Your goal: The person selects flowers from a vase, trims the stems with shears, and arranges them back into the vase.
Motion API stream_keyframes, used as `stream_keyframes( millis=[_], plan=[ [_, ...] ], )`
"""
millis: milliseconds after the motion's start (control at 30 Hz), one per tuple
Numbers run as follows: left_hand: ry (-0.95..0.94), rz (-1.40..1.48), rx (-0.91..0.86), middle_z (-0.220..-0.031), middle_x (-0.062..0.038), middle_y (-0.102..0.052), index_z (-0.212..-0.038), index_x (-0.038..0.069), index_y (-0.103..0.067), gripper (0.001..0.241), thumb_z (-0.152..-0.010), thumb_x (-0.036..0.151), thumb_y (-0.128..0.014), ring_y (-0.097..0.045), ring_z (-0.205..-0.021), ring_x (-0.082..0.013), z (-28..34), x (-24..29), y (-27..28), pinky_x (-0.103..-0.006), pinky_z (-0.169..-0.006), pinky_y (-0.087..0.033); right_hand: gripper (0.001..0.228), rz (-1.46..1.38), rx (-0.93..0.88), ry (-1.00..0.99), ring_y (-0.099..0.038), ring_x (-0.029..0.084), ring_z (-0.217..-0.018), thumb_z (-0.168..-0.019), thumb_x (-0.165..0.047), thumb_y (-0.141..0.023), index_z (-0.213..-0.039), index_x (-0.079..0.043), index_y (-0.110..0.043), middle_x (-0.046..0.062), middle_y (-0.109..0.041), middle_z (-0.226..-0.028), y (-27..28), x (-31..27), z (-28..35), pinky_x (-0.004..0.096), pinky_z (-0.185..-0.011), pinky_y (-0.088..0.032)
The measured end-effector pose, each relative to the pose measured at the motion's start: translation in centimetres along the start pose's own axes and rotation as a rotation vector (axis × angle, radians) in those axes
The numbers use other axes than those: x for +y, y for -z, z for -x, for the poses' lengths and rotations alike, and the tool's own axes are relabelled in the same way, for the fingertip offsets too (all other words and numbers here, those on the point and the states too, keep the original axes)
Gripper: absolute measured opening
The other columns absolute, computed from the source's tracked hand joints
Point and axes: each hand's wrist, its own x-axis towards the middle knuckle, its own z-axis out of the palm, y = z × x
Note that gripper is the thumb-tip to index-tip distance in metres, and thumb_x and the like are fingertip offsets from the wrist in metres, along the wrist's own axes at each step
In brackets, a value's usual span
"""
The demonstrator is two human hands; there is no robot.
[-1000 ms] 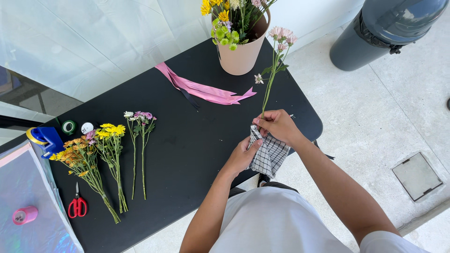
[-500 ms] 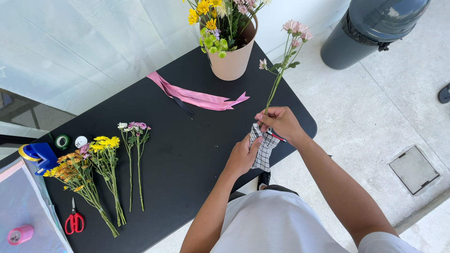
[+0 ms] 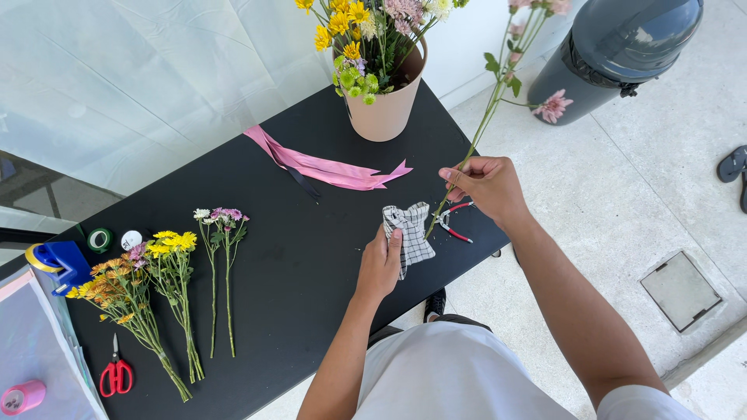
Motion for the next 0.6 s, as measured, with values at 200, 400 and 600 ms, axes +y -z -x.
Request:
stream_keyframes(
  millis=[200, 400, 600],
  plan=[
    [-0.093, -0.050, -0.038, -0.102, -0.032, -0.071, -0.140, -0.003, -0.052, 0.058, -0.110, 0.044, -0.034, -0.069, -0.096, -0.0528, -0.7, 2.3, -0.6, -0.0596, -0.075, -0.056, 0.018, -0.049, -0.041, -0.022, -0.074, 0.021, -0.060, -0.093, -0.004, -0.078, -0.088, 0.012, -0.071, 0.022, -0.072, -0.075, -2.7, 1.1, 0.6, 0.029, -0.060, -0.064],
    [-0.026, -0.082, 0.033, -0.098, -0.026, -0.073, -0.131, 0.000, -0.056, 0.050, -0.110, 0.042, -0.040, -0.073, -0.091, -0.0435, -1.2, 1.7, -3.3, -0.0478, -0.073, -0.057, 0.022, -0.073, -0.014, -0.036, -0.072, 0.019, -0.057, -0.094, -0.007, -0.078, -0.081, 0.009, -0.072, 0.023, -0.071, -0.074, -2.8, 1.8, 0.5, 0.029, -0.056, -0.064],
    [-0.041, -0.141, 0.016, -0.078, -0.017, -0.071, -0.116, 0.005, -0.063, 0.047, -0.109, 0.046, -0.042, -0.071, -0.068, -0.0295, -2.0, 1.7, -3.3, -0.0375, -0.060, -0.051, 0.029, -0.066, 0.014, -0.043, -0.072, 0.022, -0.055, -0.099, -0.010, -0.073, -0.077, 0.008, -0.071, 0.024, -0.071, -0.071, -2.0, 2.2, 0.3, 0.030, -0.056, -0.064]
  ],
)
